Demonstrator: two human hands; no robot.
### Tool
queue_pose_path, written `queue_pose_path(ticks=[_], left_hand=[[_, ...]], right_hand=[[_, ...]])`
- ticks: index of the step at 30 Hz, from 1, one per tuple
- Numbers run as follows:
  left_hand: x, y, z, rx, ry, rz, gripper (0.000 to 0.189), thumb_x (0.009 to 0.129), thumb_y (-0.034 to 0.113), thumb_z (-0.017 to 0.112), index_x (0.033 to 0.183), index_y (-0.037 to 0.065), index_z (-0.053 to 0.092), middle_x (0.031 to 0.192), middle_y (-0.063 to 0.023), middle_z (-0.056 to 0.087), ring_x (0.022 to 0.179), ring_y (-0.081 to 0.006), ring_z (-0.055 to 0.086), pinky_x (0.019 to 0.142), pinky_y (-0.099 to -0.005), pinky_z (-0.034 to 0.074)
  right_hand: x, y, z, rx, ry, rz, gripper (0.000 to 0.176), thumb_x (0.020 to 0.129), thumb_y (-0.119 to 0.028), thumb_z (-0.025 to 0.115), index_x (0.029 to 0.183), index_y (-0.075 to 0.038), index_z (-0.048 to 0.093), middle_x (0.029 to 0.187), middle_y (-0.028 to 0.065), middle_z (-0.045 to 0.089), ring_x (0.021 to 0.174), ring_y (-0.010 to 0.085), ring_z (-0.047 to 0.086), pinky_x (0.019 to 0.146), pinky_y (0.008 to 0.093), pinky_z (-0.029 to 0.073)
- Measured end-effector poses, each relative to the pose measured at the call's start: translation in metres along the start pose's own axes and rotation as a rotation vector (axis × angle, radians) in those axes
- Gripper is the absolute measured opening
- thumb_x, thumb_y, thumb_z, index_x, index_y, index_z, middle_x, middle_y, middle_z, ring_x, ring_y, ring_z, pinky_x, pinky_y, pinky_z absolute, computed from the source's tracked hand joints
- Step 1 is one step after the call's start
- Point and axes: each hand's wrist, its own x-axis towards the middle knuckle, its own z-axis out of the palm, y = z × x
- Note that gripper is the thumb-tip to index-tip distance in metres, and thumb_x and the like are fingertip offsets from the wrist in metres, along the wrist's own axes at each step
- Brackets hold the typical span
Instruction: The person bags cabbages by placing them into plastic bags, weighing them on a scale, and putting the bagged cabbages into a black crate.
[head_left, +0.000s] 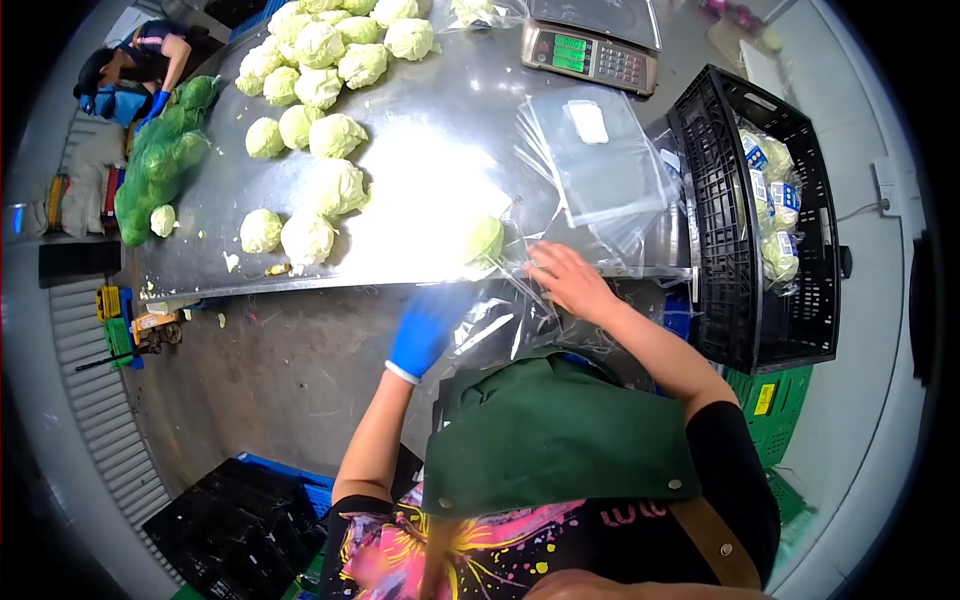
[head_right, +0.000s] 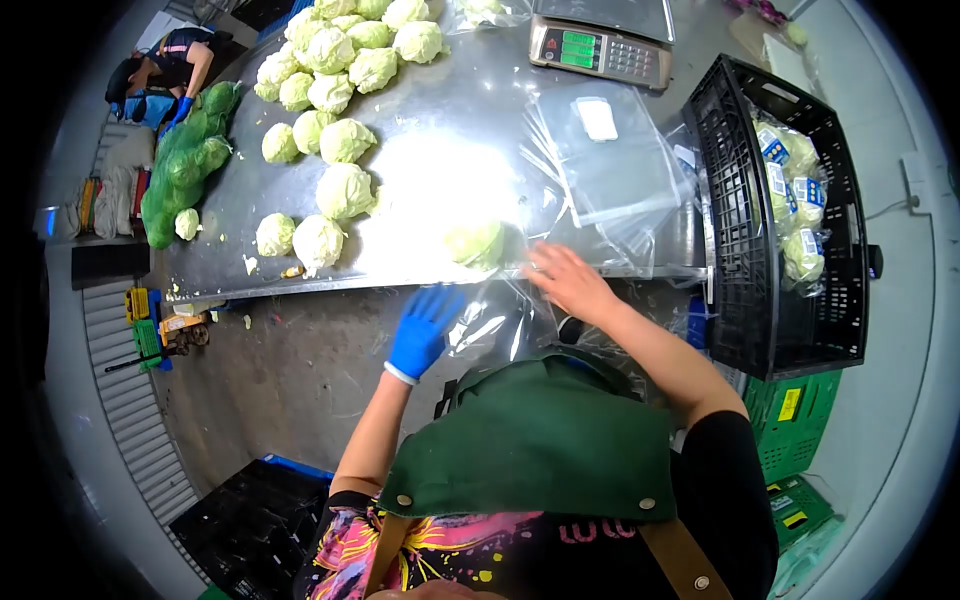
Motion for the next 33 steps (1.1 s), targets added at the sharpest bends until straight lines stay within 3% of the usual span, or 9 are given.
queue_pose_path(ticks=[3,7,13,16,21,25,27,31,33], left_hand=[[0.008,-0.016,0.008,-0.569,0.038,-0.031,0.039,0.090,0.013,0.062,0.129,0.010,0.061,0.122,-0.0158,0.064,0.115,-0.0311,0.060,0.101,-0.0393,0.045],[0.011,-0.067,0.048,-1.023,0.103,-0.301,0.031,0.095,0.016,0.059,0.121,0.000,0.064,0.106,-0.0158,0.071,0.102,-0.0276,0.066,0.096,-0.0351,0.048],[0.032,-0.104,0.164,-1.222,-0.022,-0.575,0.043,0.108,0.025,0.032,0.124,-0.006,0.055,0.103,-0.0108,0.071,0.091,-0.0194,0.067,0.087,-0.0312,0.054],[0.048,-0.074,0.085,-1.405,-0.086,-0.572,0.050,0.107,0.032,0.032,0.128,-0.009,0.051,0.119,-0.0164,0.065,0.103,-0.0241,0.064,0.094,-0.0348,0.051],[0.054,-0.066,0.087,-2.501,0.037,-0.989,0.048,0.104,0.032,0.043,0.132,-0.006,0.049,0.115,-0.0136,0.067,0.097,-0.0248,0.067,0.089,-0.0373,0.054],[0.037,-0.086,0.084,-0.632,-0.236,-0.427,0.039,0.100,0.025,0.052,0.128,-0.003,0.053,0.111,-0.0125,0.064,0.095,-0.0216,0.064,0.082,-0.0321,0.054],[0.053,-0.072,0.075,-1.462,0.628,-1.170,0.048,0.092,0.011,0.057,0.137,-0.002,0.046,0.121,-0.0170,0.062,0.100,-0.0260,0.064,0.087,-0.0382,0.052],[0.095,-0.091,0.017,-1.012,0.317,-0.298,0.062,0.095,0.022,0.056,0.148,0.000,0.033,0.146,-0.0200,0.043,0.136,-0.0314,0.042,0.110,-0.0395,0.033],[0.107,-0.093,0.054,-1.061,-0.075,-0.428,0.063,0.096,0.027,0.055,0.148,-0.001,0.032,0.148,-0.0193,0.042,0.137,-0.0307,0.041,0.112,-0.0383,0.031]], right_hand=[[0.023,0.025,0.032,0.245,-0.066,-0.363,0.036,0.085,-0.020,0.069,0.119,-0.007,0.064,0.124,0.0102,0.061,0.123,0.0263,0.052,0.105,0.0404,0.041],[0.042,0.057,0.054,1.333,-0.303,0.502,0.031,0.100,-0.025,0.052,0.104,0.000,0.069,0.094,0.0103,0.072,0.095,0.0203,0.067,0.090,0.0325,0.050],[0.075,0.045,0.072,1.321,-0.286,1.117,0.027,0.098,-0.026,0.052,0.096,-0.001,0.064,0.079,0.0108,0.068,0.076,0.0238,0.068,0.075,0.0366,0.053],[0.098,0.013,0.020,0.226,0.329,0.452,0.028,0.085,-0.014,0.064,0.109,-0.002,0.060,0.112,0.0173,0.062,0.109,0.0385,0.056,0.091,0.0472,0.045],[0.164,-0.034,0.003,0.175,-0.189,-0.275,0.079,0.066,-0.020,0.082,0.137,-0.015,0.047,0.140,0.0142,0.045,0.126,0.0361,0.044,0.099,0.0471,0.045],[0.165,-0.016,0.038,0.260,-0.498,-0.121,0.094,0.061,-0.025,0.085,0.144,-0.019,0.040,0.147,0.0122,0.036,0.131,0.0353,0.039,0.102,0.0479,0.045],[0.158,-0.017,0.047,0.206,-0.481,-0.125,0.086,0.063,-0.020,0.083,0.139,-0.018,0.044,0.145,0.0125,0.037,0.123,0.0355,0.044,0.098,0.0460,0.047],[0.160,-0.012,0.049,0.254,-0.457,-0.151,0.089,0.061,-0.018,0.083,0.140,-0.018,0.043,0.145,0.0123,0.037,0.121,0.0365,0.045,0.099,0.0463,0.046],[0.163,-0.006,0.052,0.322,-0.469,-0.113,0.092,0.060,-0.019,0.083,0.142,-0.019,0.042,0.144,0.0134,0.039,0.122,0.0370,0.045,0.101,0.0466,0.044]])
